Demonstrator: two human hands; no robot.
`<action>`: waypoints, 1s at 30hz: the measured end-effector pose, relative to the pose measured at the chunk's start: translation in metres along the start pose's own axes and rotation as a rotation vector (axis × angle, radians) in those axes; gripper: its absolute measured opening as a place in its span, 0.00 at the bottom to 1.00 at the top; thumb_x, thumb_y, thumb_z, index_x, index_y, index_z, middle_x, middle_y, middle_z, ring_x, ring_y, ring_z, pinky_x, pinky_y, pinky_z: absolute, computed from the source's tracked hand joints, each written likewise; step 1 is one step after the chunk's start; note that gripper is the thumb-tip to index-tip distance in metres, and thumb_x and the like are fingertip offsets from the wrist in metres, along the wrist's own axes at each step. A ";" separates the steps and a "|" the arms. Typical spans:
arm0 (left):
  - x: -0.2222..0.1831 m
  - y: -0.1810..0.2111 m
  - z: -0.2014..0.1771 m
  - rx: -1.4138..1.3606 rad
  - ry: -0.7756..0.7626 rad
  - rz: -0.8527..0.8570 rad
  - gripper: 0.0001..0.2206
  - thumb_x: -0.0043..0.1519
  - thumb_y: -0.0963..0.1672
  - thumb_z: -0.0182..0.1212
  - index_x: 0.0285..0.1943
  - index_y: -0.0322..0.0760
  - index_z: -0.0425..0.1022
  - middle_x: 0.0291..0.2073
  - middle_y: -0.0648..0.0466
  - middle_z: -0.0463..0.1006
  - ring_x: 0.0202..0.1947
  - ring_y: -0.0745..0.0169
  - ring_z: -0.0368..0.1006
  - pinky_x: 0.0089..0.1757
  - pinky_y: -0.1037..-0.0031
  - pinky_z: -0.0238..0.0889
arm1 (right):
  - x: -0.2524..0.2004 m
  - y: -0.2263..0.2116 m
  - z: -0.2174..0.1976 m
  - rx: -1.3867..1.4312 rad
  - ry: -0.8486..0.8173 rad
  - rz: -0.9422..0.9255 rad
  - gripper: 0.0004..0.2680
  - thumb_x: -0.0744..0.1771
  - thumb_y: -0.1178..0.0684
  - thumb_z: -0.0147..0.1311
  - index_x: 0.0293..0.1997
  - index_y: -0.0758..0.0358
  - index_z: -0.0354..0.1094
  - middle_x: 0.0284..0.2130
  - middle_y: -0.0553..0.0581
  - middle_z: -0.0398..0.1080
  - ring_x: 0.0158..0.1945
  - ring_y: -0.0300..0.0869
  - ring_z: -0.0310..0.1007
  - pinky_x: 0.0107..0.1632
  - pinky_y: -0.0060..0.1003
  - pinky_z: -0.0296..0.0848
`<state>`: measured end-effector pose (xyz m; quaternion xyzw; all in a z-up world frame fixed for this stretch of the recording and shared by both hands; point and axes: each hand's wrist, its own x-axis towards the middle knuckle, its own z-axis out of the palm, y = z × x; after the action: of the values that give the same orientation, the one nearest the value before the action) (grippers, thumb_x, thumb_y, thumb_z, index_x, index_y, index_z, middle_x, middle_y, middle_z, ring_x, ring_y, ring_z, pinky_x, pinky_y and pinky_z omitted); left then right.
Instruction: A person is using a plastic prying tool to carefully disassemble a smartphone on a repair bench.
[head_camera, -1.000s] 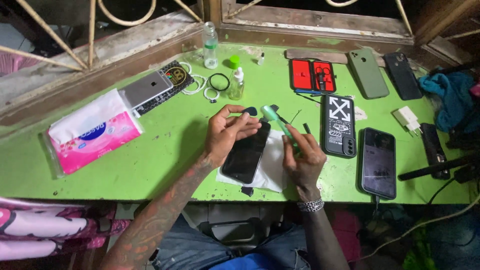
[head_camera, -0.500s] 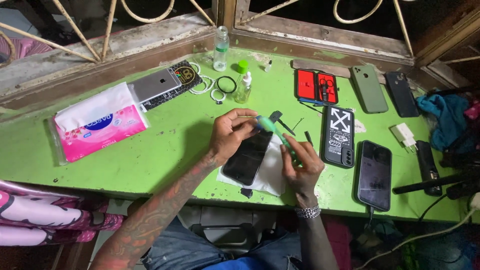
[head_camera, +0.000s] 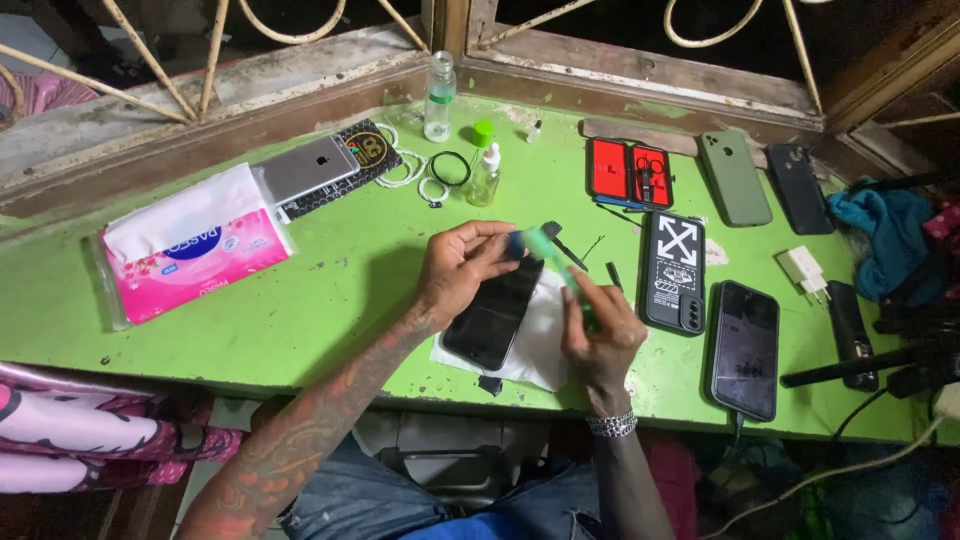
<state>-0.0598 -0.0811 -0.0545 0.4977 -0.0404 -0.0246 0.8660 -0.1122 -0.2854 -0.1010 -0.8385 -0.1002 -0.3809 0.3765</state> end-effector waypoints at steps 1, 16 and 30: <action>0.000 0.002 0.001 -0.001 0.000 0.000 0.11 0.63 0.39 0.63 0.53 0.23 0.78 0.43 0.36 0.82 0.42 0.51 0.80 0.45 0.58 0.80 | 0.002 0.001 0.002 -0.001 0.000 -0.001 0.09 0.65 0.59 0.65 0.49 0.57 0.81 0.25 0.61 0.75 0.21 0.46 0.71 0.24 0.38 0.68; -0.001 0.011 -0.003 0.078 -0.019 -0.046 0.20 0.63 0.37 0.57 0.67 0.31 0.70 0.44 0.31 0.81 0.39 0.45 0.82 0.38 0.66 0.82 | 0.002 0.000 0.002 -0.040 -0.013 -0.025 0.08 0.66 0.60 0.64 0.50 0.62 0.80 0.27 0.62 0.76 0.23 0.46 0.72 0.25 0.37 0.71; -0.005 0.015 0.005 -0.005 0.062 -0.003 0.13 0.56 0.34 0.65 0.51 0.23 0.79 0.32 0.41 0.77 0.39 0.49 0.81 0.44 0.57 0.82 | 0.009 -0.007 -0.001 -0.063 0.007 -0.044 0.09 0.65 0.60 0.65 0.50 0.58 0.80 0.25 0.59 0.74 0.21 0.44 0.70 0.22 0.38 0.69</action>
<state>-0.0652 -0.0775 -0.0396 0.4962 -0.0130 -0.0105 0.8680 -0.1094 -0.2818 -0.0899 -0.8462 -0.1053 -0.3950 0.3418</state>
